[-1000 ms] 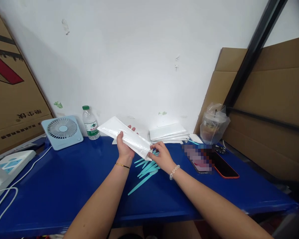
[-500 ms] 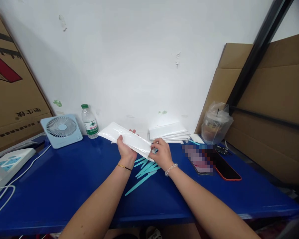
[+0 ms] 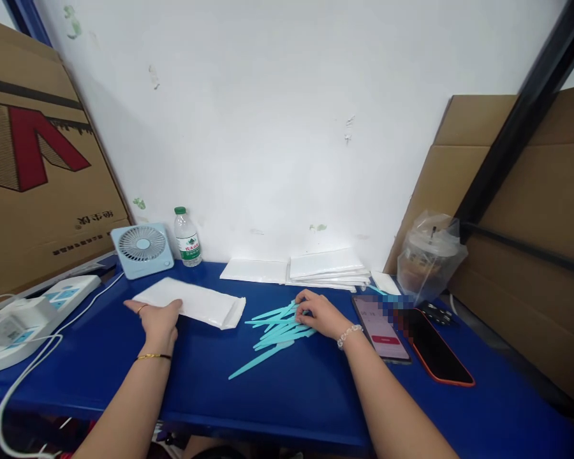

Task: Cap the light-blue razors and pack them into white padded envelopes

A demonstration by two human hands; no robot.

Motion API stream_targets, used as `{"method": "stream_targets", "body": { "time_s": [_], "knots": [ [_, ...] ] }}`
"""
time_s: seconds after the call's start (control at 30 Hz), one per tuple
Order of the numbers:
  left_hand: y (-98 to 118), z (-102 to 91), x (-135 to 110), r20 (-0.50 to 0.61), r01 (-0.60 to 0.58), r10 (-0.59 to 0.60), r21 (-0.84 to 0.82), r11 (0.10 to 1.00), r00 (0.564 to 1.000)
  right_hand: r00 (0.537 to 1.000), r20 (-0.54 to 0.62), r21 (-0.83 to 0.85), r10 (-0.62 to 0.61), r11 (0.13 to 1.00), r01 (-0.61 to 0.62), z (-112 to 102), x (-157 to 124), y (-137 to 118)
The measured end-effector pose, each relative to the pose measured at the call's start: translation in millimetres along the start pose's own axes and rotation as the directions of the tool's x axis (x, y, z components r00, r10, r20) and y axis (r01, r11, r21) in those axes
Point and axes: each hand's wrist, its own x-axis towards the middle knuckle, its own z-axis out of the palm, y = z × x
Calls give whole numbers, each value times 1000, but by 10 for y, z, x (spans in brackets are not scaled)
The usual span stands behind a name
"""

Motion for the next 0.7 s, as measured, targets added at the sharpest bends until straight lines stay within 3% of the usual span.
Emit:
{"method": "stream_targets", "body": {
  "time_s": [0.03, 0.1, 0.13, 0.17, 0.2, 0.23, 0.27, 0.3, 0.4, 0.53, 0.6, 0.7],
  "knots": [
    [-3, -66, -20, -106, -84, 106, 197, 977, 989, 1000, -5, 11, 6, 1000, -6, 14, 5, 9],
    [-3, -114, -184, -77, -318, 395, 465, 826, 915, 999, -40, 38, 24, 999, -22, 34, 18, 41],
    [-8, -99, -327, 68, -442, 476, 501, 744, 877, 998, -55, 51, 37, 998, -34, 44, 26, 65],
    [-18, -63, -504, 294, -540, 452, 468, 700, 842, 997, -60, 60, 52, 997, -49, 56, 35, 91],
    [-36, -10, -702, 557, -607, 338, 416, 677, 759, 996, -53, 67, 68, 996, -64, 69, 44, 117],
    [-60, 54, -907, 773, -680, 199, 367, 635, 603, 996, -36, 70, 81, 994, -79, 82, 51, 140],
    [-89, 124, -1101, 898, -754, 82, 310, 579, 432, 996, -18, 72, 92, 993, -91, 93, 55, 158],
    [-118, 194, -1270, 945, -813, 14, 274, 514, 328, 995, -4, 71, 99, 993, -98, 98, 52, 166],
    [-183, 366, -1555, 969, -903, -65, 245, 353, 237, 995, -7, 65, 102, 993, -101, 66, -6, 140],
    [-181, 426, -1567, 989, -940, -116, 123, 319, 90, 987, 2, 123, 158, 980, -157, -21, -169, 64],
    [-164, 393, -1569, 990, -942, -124, 106, 317, 70, 979, 26, 196, 201, 960, -202, -43, -239, 56],
    [-139, 324, -1615, 984, -938, -147, 142, 316, 99, 976, 52, 263, 209, 940, -215, -63, -303, 85]
  ]
}}
